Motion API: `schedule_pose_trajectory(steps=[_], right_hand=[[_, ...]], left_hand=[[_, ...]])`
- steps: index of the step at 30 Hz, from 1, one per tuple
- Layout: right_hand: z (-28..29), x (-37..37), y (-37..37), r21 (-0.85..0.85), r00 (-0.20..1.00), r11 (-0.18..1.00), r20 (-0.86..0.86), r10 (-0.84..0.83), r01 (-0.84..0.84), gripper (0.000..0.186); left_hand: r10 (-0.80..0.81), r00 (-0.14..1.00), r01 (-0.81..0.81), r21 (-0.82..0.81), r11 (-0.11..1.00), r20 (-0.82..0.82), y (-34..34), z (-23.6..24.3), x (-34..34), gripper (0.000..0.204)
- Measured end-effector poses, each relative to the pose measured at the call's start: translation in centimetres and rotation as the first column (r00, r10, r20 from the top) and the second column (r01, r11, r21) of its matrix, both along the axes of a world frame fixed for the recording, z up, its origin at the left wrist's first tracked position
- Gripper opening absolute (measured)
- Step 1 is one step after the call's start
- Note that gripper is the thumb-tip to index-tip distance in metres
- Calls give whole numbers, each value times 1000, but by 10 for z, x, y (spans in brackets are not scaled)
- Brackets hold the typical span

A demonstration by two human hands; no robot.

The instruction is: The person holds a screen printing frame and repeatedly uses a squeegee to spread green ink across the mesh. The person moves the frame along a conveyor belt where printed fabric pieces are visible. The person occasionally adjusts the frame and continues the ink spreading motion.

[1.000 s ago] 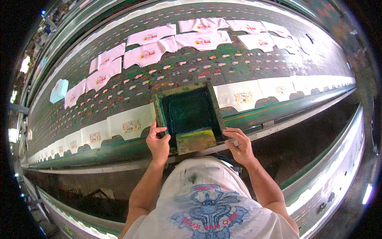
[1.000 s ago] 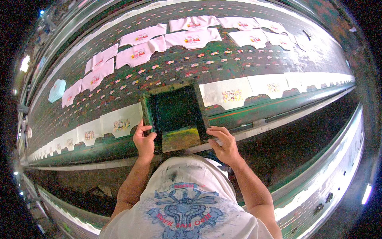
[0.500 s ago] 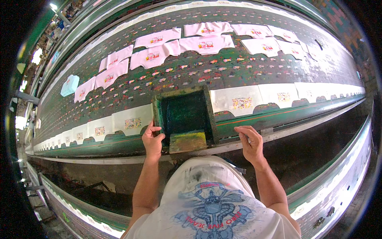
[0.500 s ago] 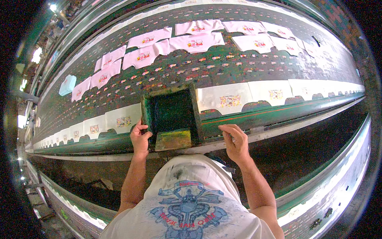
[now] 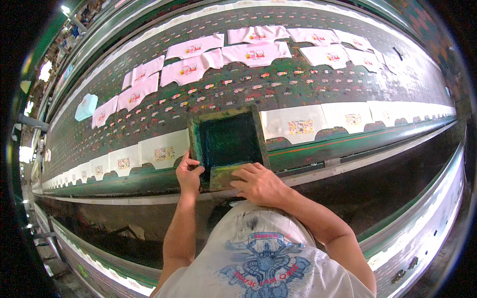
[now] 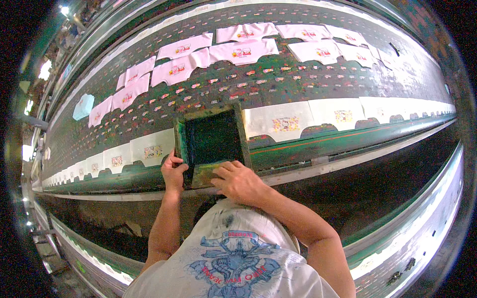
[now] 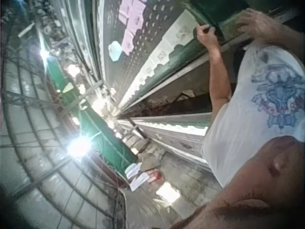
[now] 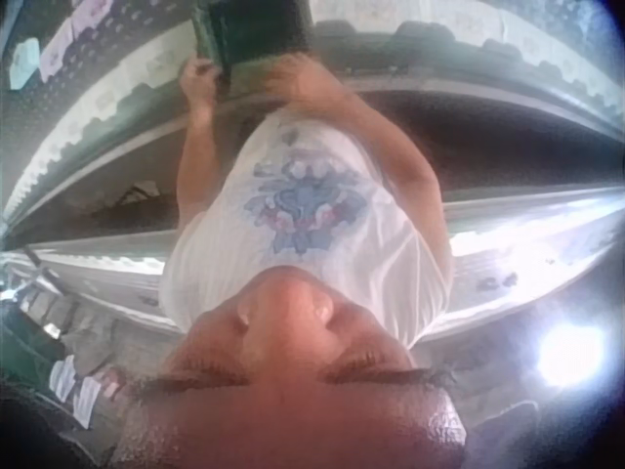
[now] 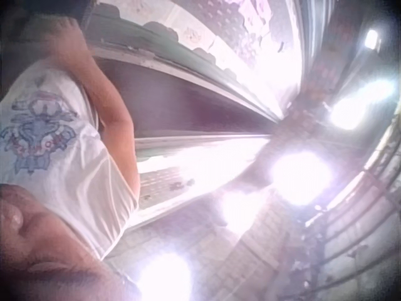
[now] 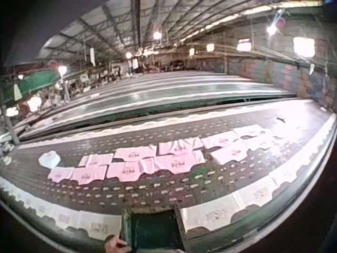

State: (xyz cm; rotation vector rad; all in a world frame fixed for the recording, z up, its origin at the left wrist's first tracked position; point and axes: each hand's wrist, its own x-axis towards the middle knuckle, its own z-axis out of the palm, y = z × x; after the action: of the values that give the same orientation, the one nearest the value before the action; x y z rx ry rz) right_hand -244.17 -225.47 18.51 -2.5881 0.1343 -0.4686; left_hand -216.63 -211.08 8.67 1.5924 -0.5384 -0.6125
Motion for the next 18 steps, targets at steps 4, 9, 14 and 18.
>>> schedule_pose_trajectory(steps=[4, 9, 14, 18], right_hand=[[-1, 33, 12, -165, 969, 986, -246, -13, -29, 49], [12, 44, -17, -162, 907, 981, -420, 28, -106, 46], [24, 77, -68, -16, 861, 997, -505, 57, -76, 47], [6, 121, -98, -94, 885, 995, -466, -4, -45, 53]], left_hand=[[11, 990, -15, 28, 999, 141, 0, -10, 5, 25], [-88, 911, 14, 183, 983, 403, -7, -15, 4, 81], [22, 924, -29, 14, 999, 382, -13, -56, 12, 58], [-12, 921, 122, -260, 958, 390, -3, -104, 40, 38]])
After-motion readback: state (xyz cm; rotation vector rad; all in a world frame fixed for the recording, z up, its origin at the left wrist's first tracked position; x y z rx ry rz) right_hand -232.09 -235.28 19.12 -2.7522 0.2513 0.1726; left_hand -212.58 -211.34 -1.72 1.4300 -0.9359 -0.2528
